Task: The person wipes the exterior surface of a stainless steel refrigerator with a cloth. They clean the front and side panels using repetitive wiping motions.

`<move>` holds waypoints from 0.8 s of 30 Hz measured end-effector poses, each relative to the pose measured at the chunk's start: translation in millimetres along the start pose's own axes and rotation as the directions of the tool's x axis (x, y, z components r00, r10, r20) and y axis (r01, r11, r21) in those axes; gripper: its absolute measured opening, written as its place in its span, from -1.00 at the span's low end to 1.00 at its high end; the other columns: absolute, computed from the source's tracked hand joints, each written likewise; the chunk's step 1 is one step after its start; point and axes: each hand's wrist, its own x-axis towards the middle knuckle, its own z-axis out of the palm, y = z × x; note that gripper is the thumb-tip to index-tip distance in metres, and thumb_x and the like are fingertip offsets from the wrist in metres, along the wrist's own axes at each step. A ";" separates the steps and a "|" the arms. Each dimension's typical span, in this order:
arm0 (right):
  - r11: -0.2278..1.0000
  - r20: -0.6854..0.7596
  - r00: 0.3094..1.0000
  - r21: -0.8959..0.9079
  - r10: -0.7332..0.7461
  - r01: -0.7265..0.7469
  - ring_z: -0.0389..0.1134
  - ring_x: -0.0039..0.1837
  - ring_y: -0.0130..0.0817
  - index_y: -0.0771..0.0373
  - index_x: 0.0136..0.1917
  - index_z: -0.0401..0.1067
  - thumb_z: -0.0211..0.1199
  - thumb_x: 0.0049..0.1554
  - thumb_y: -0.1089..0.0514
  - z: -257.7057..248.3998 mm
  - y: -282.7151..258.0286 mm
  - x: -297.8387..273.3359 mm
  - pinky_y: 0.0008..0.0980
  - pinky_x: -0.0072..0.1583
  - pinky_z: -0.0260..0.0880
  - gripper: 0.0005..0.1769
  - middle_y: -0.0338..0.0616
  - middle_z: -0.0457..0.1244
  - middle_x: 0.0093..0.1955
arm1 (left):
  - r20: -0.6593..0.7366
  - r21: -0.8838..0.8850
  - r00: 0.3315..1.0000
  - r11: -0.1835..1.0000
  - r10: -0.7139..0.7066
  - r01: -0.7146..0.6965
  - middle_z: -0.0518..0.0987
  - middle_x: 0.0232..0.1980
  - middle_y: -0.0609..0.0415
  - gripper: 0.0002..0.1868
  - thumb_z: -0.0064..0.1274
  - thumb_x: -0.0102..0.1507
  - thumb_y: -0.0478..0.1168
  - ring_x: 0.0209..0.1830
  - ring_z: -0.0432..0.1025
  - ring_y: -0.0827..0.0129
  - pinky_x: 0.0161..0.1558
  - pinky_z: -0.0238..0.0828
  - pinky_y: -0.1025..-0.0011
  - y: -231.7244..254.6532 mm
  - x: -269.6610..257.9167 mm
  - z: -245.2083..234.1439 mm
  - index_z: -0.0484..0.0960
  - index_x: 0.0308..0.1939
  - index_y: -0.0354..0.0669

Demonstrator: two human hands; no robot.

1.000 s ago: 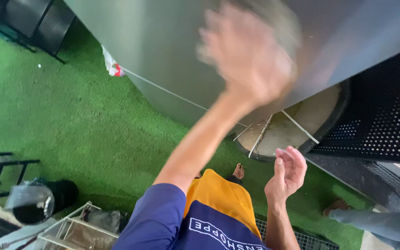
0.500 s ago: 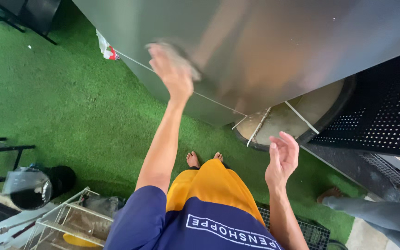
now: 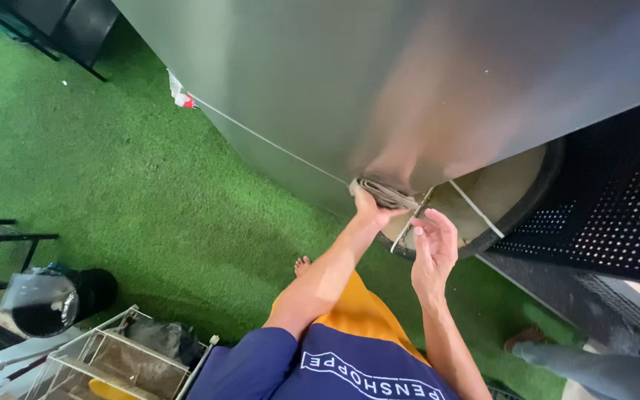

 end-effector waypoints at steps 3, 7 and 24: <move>0.999 -0.022 0.999 0.000 -0.038 0.038 0.35 0.21 -0.47 0.30 0.41 0.27 0.15 0.31 0.39 -5.1 2.1 7.9 -0.53 0.17 0.29 -0.59 -0.15 0.30 0.21 | 0.028 0.017 0.992 0.993 0.119 -0.119 0.11 0.60 -0.24 -0.07 -0.44 0.27 0.48 0.53 0.03 -0.34 0.21 -0.14 -0.62 28.1 -18.1 20.8 0.14 0.53 -0.02; 1.000 -0.061 0.998 -0.004 -0.009 0.008 0.36 0.20 -0.44 0.32 0.39 0.26 0.15 0.28 0.41 -4.3 9.5 9.5 -0.52 0.14 0.31 -0.58 -0.16 0.27 0.28 | 0.187 0.108 0.762 0.758 0.620 -0.643 -0.04 0.64 -0.35 -0.25 -0.19 0.33 0.05 0.62 -0.03 -0.28 0.44 0.03 -0.35 49.0 -63.1 48.3 -0.08 0.57 0.17; 0.985 -0.051 0.993 0.126 -0.109 0.115 0.38 0.19 -0.35 0.36 0.35 0.29 0.14 0.31 0.45 39.2 24.0 13.9 -0.36 0.29 0.39 -0.65 -0.11 0.28 0.23 | 0.771 0.480 0.012 -0.569 0.637 -0.668 -0.31 0.66 -0.55 -0.07 0.05 0.25 -0.30 0.70 -0.36 -0.43 0.65 -0.36 -0.07 73.9 -29.8 -18.6 -0.14 0.54 -0.60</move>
